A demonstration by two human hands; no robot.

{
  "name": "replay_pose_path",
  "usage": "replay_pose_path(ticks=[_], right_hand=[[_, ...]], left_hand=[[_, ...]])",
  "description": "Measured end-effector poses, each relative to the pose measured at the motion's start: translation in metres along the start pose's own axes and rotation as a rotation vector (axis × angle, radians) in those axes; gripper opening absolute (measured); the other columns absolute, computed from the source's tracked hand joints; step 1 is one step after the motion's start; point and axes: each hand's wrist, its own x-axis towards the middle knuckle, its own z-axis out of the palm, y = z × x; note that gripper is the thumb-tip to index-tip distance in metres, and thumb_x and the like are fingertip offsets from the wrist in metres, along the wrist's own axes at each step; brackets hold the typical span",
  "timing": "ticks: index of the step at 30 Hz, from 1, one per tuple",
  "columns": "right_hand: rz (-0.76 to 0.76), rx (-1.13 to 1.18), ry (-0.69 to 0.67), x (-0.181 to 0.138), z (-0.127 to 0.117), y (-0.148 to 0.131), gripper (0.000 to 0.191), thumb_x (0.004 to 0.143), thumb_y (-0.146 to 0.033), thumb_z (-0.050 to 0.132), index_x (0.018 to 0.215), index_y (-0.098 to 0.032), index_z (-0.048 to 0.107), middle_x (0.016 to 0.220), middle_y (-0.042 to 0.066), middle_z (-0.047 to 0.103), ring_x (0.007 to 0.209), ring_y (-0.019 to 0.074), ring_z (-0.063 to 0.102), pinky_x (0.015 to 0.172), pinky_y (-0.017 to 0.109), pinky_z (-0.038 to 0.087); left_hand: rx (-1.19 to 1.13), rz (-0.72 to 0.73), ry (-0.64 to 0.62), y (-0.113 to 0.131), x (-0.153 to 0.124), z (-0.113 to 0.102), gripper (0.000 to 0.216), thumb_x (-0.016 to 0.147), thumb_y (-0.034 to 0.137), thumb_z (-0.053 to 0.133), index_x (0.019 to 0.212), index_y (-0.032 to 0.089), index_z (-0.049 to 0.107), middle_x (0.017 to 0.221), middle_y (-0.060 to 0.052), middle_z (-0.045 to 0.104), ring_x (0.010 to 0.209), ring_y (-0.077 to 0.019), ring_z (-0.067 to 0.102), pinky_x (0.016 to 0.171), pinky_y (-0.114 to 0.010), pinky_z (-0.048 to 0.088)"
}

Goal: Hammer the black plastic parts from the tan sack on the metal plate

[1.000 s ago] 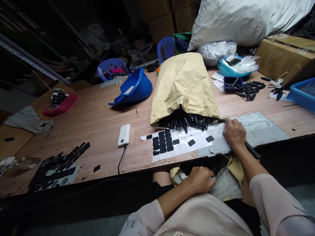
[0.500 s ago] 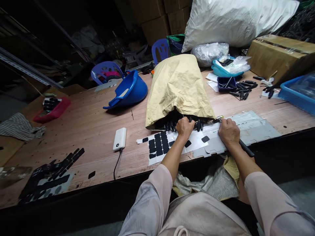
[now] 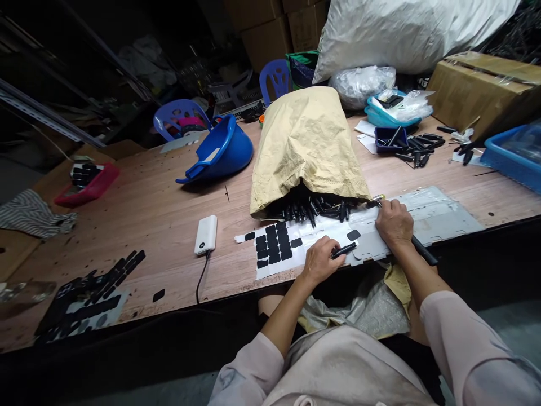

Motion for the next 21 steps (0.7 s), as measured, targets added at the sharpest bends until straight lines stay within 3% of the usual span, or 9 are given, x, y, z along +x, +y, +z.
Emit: replay_pose_path(ticks=[4,11,16,21], right_hand=[[0.002,0.017,-0.004,0.001,0.000,0.001,0.029,0.097,-0.021,0.052,0.119,-0.012,0.069,0.100,0.016,0.062,0.090,0.0257,0.049,0.070,0.035,0.030],[0.117,0.230,-0.070,0.002,-0.017,0.011,0.037,0.102,-0.030,0.047,0.127,-0.015,0.070,0.109,0.017,0.068,0.093,0.0273,0.057,0.074,0.036,0.040],[0.127,0.551,0.024,-0.046,-0.056,0.001,0.037,0.105,-0.037,0.045,0.129,-0.021,0.067,0.112,0.014,0.072,0.099,0.0272,0.065,0.083,0.038,0.049],[-0.068,0.808,0.005,-0.105,-0.085,-0.031,0.029,0.106,-0.035,0.053,0.126,-0.026,0.071,0.103,0.009,0.075,0.093,0.0244,0.071,0.084,0.037,0.056]], left_hand=[[-0.074,0.085,0.083,-0.014,0.001,0.012,0.014,0.084,0.023,0.083,0.097,0.023,0.077,0.092,-0.002,0.070,0.086,-0.0183,0.066,0.083,-0.029,0.054],[-0.167,0.092,0.069,-0.020,0.003,0.015,0.017,0.081,0.022,0.087,0.097,0.022,0.080,0.089,-0.001,0.070,0.082,-0.0174,0.065,0.081,-0.029,0.054],[-0.166,0.089,0.076,-0.020,0.005,0.017,0.019,0.079,0.022,0.089,0.096,0.023,0.081,0.090,-0.002,0.071,0.084,-0.0186,0.066,0.081,-0.030,0.055],[-0.167,0.056,0.036,-0.020,0.006,0.015,0.015,0.080,0.026,0.090,0.089,0.022,0.079,0.088,-0.001,0.072,0.086,-0.0193,0.066,0.080,-0.030,0.053]])
